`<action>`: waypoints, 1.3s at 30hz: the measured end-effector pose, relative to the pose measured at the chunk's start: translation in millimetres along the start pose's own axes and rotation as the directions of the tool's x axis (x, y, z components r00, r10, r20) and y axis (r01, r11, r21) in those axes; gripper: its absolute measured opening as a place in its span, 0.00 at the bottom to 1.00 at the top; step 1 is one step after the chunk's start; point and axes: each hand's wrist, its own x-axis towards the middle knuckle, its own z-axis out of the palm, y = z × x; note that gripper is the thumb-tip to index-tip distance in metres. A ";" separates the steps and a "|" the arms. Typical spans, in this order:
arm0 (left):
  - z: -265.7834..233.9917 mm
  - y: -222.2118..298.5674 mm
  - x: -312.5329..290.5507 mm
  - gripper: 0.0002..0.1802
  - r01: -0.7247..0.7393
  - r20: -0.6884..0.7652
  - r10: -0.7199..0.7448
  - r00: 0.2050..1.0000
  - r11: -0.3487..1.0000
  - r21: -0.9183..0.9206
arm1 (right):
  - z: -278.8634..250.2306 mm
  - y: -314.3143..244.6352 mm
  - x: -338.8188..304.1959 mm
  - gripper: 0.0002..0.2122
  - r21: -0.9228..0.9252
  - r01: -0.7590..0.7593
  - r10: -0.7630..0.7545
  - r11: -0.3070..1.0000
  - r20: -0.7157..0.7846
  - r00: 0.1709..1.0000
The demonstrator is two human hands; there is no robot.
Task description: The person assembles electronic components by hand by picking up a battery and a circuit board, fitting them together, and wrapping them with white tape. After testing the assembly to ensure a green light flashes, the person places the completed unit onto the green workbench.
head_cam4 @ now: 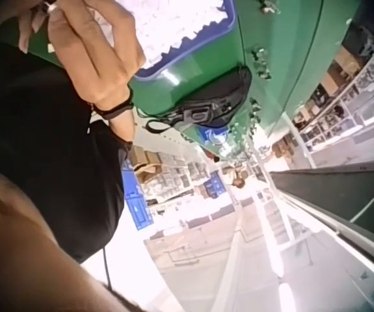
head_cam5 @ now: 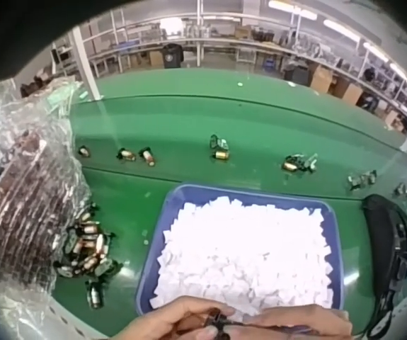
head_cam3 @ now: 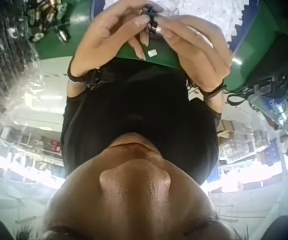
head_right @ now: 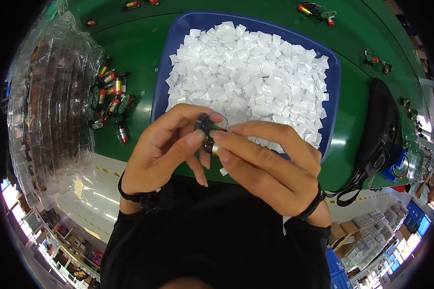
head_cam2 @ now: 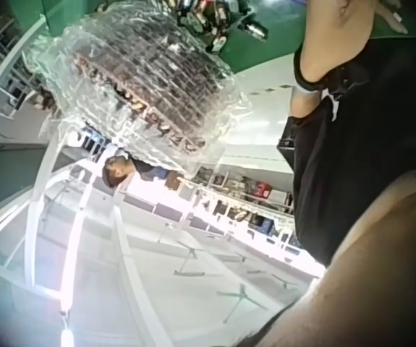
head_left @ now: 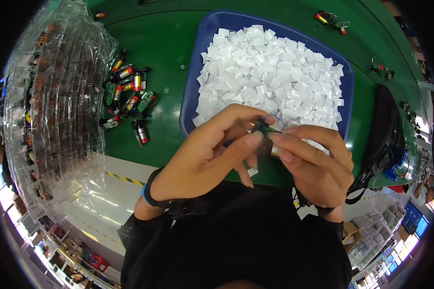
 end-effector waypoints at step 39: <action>-3.1 -6.4 8.5 0.18 -0.131 -0.097 0.132 0.986 0.991 0.020 | 10.2 7.5 11.4 0.12 0.003 -0.067 0.067 0.998 -0.111 0.992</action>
